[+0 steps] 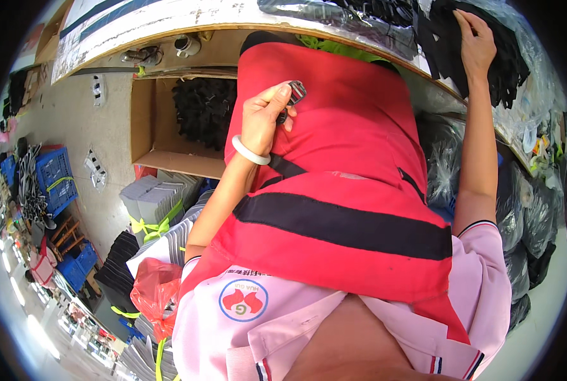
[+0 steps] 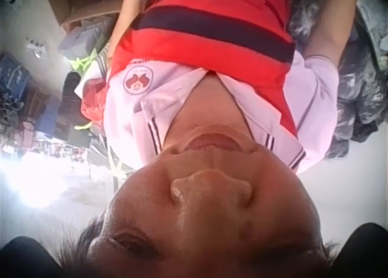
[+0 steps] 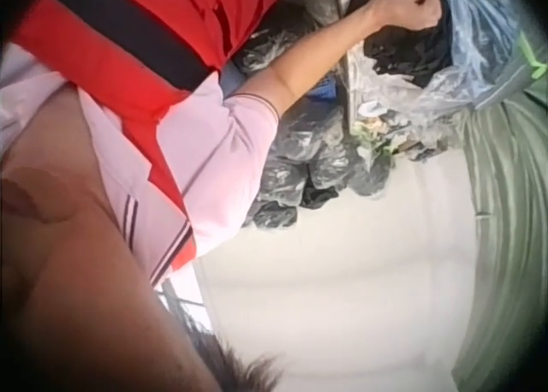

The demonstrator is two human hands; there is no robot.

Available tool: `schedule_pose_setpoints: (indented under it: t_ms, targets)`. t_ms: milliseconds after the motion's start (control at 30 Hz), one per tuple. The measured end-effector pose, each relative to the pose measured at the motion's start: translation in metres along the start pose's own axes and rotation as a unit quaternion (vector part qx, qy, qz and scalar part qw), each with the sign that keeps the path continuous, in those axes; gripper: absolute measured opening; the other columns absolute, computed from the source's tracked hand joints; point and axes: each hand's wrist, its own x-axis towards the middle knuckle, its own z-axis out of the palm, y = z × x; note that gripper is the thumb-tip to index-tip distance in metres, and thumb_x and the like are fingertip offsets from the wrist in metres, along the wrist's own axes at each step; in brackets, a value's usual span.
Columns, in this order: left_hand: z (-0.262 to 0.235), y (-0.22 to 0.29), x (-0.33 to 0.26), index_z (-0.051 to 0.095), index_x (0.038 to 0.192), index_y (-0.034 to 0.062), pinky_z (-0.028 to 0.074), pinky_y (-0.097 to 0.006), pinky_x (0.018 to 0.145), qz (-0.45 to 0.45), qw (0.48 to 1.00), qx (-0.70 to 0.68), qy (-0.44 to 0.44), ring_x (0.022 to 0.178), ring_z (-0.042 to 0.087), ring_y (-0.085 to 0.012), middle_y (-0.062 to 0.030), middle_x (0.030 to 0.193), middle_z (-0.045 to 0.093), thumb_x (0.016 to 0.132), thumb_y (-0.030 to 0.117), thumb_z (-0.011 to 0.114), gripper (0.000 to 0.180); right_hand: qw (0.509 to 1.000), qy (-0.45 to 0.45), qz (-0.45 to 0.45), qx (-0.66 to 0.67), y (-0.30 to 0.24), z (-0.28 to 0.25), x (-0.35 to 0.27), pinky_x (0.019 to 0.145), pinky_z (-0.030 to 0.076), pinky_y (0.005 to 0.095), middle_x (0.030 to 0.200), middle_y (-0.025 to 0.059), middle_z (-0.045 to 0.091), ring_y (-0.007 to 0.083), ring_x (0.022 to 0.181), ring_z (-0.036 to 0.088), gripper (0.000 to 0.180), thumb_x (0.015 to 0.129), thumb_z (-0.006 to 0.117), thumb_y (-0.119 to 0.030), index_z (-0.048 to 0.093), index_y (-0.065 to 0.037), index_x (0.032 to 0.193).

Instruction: Manually attaching plastic buckles or slides to straps at a manufacturing workbench.

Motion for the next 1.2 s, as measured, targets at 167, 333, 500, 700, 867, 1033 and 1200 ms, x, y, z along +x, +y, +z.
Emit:
schedule_pose_setpoints:
  t_ms: [167, 333, 500, 700, 867, 1033, 1200]
  targets:
    - [0.003, 0.000, -0.001, 0.064, 0.109, -0.0011, 0.043, -0.023, 0.047, -0.071, 0.993, -0.093, -0.005, 0.054, 0.055, -0.0128, -0.0079, 0.073, 0.062, 0.096, 0.022, 0.058, 0.027, 0.973, -0.057, 0.180, 0.133, -0.004, 0.020, -0.018, 0.076, 0.050, 0.0273, 0.083, 0.0085, 0.071, 0.0156, 0.080, 0.066, 0.014, 0.082, 0.069, -0.012, 0.071, 0.001, 0.088]
    - [0.002, -0.002, 0.000, 0.064, 0.105, -0.0013, 0.043, -0.023, 0.046, -0.089, 0.988, -0.119, -0.036, 0.059, 0.056, -0.0125, -0.0059, 0.077, 0.062, 0.095, 0.019, 0.060, 0.023, 0.948, -0.025, 0.242, 0.204, -0.011, 0.013, -0.012, 0.075, 0.048, 0.0231, 0.082, 0.0018, 0.069, 0.0093, 0.079, 0.061, 0.013, 0.083, 0.069, -0.011, 0.071, 0.000, 0.089]
    - [0.003, -0.006, 0.003, 0.064, 0.099, -0.0002, 0.042, -0.023, 0.045, -0.093, 0.987, -0.122, -0.053, 0.059, 0.055, -0.0119, -0.0041, 0.075, 0.060, 0.094, 0.018, 0.062, 0.019, 0.938, 0.024, 0.240, 0.247, -0.016, 0.006, 0.001, 0.075, 0.047, 0.0228, 0.085, 0.0004, 0.068, 0.0086, 0.079, 0.060, 0.012, 0.084, 0.069, -0.009, 0.072, 0.000, 0.091]
    - [0.009, -0.008, 0.006, 0.064, 0.098, 0.0009, 0.041, -0.022, 0.046, -0.106, 0.983, -0.139, -0.064, 0.058, 0.054, -0.0108, -0.0021, 0.070, 0.058, 0.093, 0.018, 0.063, 0.018, 0.876, -0.064, 0.330, 0.345, -0.019, 0.010, 0.001, 0.075, 0.046, 0.0224, 0.086, -0.0010, 0.067, 0.0079, 0.080, 0.059, 0.012, 0.084, 0.069, -0.010, 0.071, -0.001, 0.091]
    - [0.004, -0.009, 0.007, 0.062, 0.099, 0.0051, 0.040, -0.024, 0.049, -0.130, 0.981, -0.118, -0.082, 0.061, 0.052, -0.0125, -0.0013, 0.072, 0.055, 0.094, 0.018, 0.061, 0.014, 0.839, -0.041, 0.381, 0.386, -0.018, 0.006, 0.008, 0.071, 0.044, 0.0221, 0.080, -0.0034, 0.063, 0.0065, 0.076, 0.055, 0.009, 0.086, 0.067, -0.010, 0.069, -0.002, 0.090]
    - [0.011, 0.000, 0.005, 0.063, 0.101, 0.0033, 0.040, -0.023, 0.048, -0.103, 0.988, -0.084, -0.073, 0.059, 0.053, -0.0110, -0.0022, 0.072, 0.057, 0.094, 0.017, 0.061, 0.016, 0.956, 0.058, 0.147, 0.248, -0.101, -0.033, 0.021, 0.063, 0.041, 0.0219, 0.075, -0.0051, 0.056, 0.0042, 0.069, 0.049, 0.009, 0.095, 0.058, -0.010, 0.059, -0.002, 0.090]
    - [0.027, 0.016, 0.007, 0.062, 0.103, -0.0002, 0.040, -0.021, 0.047, -0.039, 0.995, -0.066, -0.056, 0.057, 0.053, -0.0099, -0.0042, 0.074, 0.060, 0.093, 0.013, 0.060, 0.016, 0.846, -0.266, 0.256, 0.385, -0.195, -0.028, -0.020, 0.050, 0.043, 0.0194, 0.068, 0.0012, 0.061, 0.0053, 0.054, 0.054, 0.017, 0.095, 0.060, -0.024, 0.063, -0.007, 0.099]
